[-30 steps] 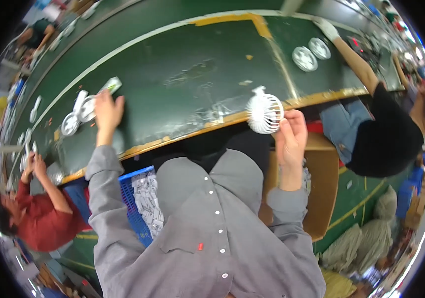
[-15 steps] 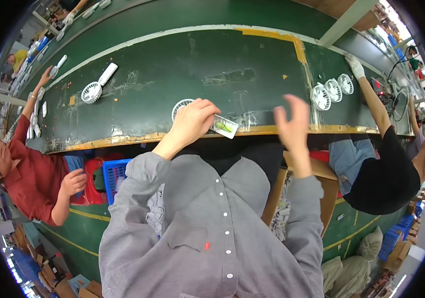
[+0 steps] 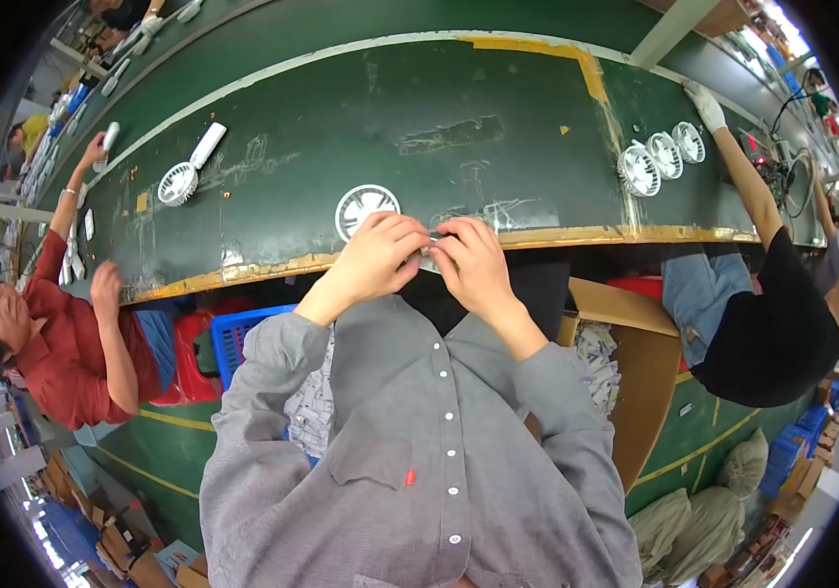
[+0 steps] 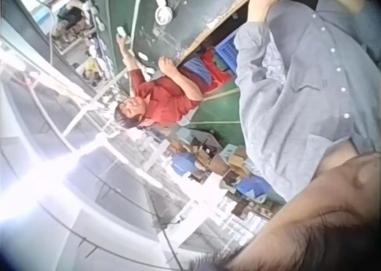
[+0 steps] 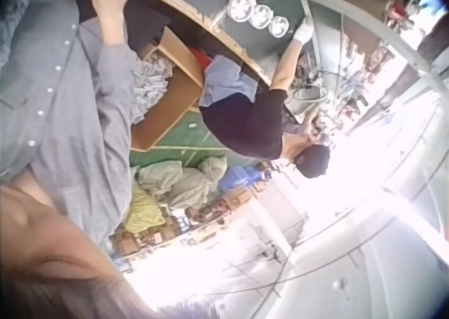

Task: The person assembles small portable hand fans by hand, combining fan blades, circuit boards, and other plastic parts into hand fan casings on a factory production line.

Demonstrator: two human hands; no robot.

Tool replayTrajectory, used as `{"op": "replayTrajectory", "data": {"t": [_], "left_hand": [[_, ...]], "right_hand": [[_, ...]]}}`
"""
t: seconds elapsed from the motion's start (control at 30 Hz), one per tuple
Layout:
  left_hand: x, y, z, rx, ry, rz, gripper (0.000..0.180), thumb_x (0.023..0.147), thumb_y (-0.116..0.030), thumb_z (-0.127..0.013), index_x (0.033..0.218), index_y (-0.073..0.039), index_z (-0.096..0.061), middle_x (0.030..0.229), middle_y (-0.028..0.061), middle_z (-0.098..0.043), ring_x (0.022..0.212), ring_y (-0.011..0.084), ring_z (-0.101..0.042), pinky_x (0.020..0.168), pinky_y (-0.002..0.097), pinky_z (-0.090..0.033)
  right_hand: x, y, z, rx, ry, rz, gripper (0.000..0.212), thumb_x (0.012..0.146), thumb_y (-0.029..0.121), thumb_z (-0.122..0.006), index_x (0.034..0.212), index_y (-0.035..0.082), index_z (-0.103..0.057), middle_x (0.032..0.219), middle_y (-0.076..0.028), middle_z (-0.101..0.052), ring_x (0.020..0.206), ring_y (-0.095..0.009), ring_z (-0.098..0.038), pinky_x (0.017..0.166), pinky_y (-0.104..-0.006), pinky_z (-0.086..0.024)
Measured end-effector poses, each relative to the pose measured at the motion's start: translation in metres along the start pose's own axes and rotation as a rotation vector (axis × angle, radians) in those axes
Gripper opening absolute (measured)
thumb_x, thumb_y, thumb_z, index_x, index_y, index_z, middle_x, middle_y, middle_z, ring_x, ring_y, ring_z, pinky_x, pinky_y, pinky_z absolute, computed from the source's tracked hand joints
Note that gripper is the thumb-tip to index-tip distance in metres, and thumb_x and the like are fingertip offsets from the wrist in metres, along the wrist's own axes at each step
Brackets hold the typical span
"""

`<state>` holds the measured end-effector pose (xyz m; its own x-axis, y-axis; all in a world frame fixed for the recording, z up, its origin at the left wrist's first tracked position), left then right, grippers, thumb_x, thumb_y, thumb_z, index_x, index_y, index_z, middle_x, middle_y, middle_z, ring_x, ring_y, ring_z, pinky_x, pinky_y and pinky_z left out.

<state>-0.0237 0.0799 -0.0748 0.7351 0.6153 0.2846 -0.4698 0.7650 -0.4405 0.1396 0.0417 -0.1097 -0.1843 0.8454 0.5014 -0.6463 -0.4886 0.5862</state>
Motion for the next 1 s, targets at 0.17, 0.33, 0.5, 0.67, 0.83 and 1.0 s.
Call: {"op": "replayTrajectory", "data": {"t": [0.17, 0.33, 0.5, 0.67, 0.83, 1.0], "left_hand": [[0.003, -0.028, 0.024, -0.301, 0.025, 0.101, 0.027, 0.074, -0.008, -0.068, 0.101, -0.004, -0.062, 0.092, 0.0083, -0.064, 0.093, 0.0272, -0.062, 0.086, 0.0376, -0.047], [0.007, -0.053, 0.040, -0.511, 0.063, 0.145, 0.030, 0.073, -0.005, -0.066, 0.102, -0.003, -0.059, 0.092, 0.0116, -0.063, 0.086, 0.0291, -0.063, 0.074, 0.0380, -0.051], [0.006, -0.086, 0.042, -0.299, -0.099, -0.146, 0.034, 0.068, -0.003, -0.065, 0.102, -0.007, -0.063, 0.101, 0.0086, -0.060, 0.089, 0.0275, -0.063, 0.072, 0.0363, -0.055], [0.005, -0.102, 0.040, -0.184, -0.238, -0.188, 0.041, 0.063, -0.005, -0.070, 0.103, -0.007, -0.065, 0.102, 0.0083, -0.062, 0.095, 0.0244, -0.065, 0.062, 0.0312, -0.057], [-0.001, -0.110, 0.039, -0.100, -0.372, -0.195, 0.038, 0.062, -0.004, -0.069, 0.100, -0.007, -0.066, 0.100, 0.0089, -0.064, 0.086, 0.0228, -0.068, 0.057, 0.0293, -0.057], [-0.001, -0.112, 0.037, -0.062, -0.301, -0.295, 0.033, 0.067, -0.009, -0.069, 0.100, -0.007, -0.066, 0.098, 0.0071, -0.065, 0.086, 0.0211, -0.068, 0.059, 0.0284, -0.057]], "right_hand": [[-0.005, 0.018, 0.030, 0.249, 0.071, -0.137, 0.009, 0.085, 0.009, -0.064, 0.090, 0.002, -0.065, 0.086, -0.012, -0.065, 0.087, -0.030, -0.061, 0.079, -0.0394, -0.047], [-0.002, 0.046, 0.057, 0.590, 0.406, -0.473, 0.010, 0.089, 0.008, -0.057, 0.094, -0.001, -0.058, 0.085, -0.015, -0.064, 0.073, -0.032, -0.062, 0.069, -0.0374, -0.047], [-0.003, 0.055, 0.086, 0.693, 0.294, -0.322, 0.012, 0.078, 0.002, -0.060, 0.088, -0.005, -0.059, 0.080, -0.013, -0.055, 0.074, -0.025, -0.056, 0.066, -0.0323, -0.044], [-0.011, 0.054, 0.091, 0.862, 0.336, -0.446, 0.006, 0.076, -0.001, -0.059, 0.080, -0.005, -0.061, 0.074, -0.008, -0.055, 0.068, -0.015, -0.051, 0.061, -0.0279, -0.040], [-0.022, 0.051, 0.090, 1.102, 0.453, -0.657, 0.009, 0.079, 0.000, -0.057, 0.074, -0.004, -0.062, 0.065, -0.002, -0.058, 0.057, -0.006, -0.048, 0.051, -0.0240, -0.035], [-0.033, 0.052, 0.088, 1.280, 0.418, -0.790, 0.017, 0.085, 0.005, -0.057, 0.071, -0.004, -0.063, 0.059, -0.001, -0.056, 0.050, -0.004, -0.046, 0.045, -0.0213, -0.033]]}}
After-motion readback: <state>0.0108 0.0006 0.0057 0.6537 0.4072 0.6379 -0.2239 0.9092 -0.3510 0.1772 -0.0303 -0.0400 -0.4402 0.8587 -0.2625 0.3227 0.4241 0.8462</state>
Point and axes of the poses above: each hand's wrist, its own x-axis towards the middle knuckle, its own z-axis out of the back of the hand, y = z × x, the point moved 3 cm from there along x, towards the middle knuckle
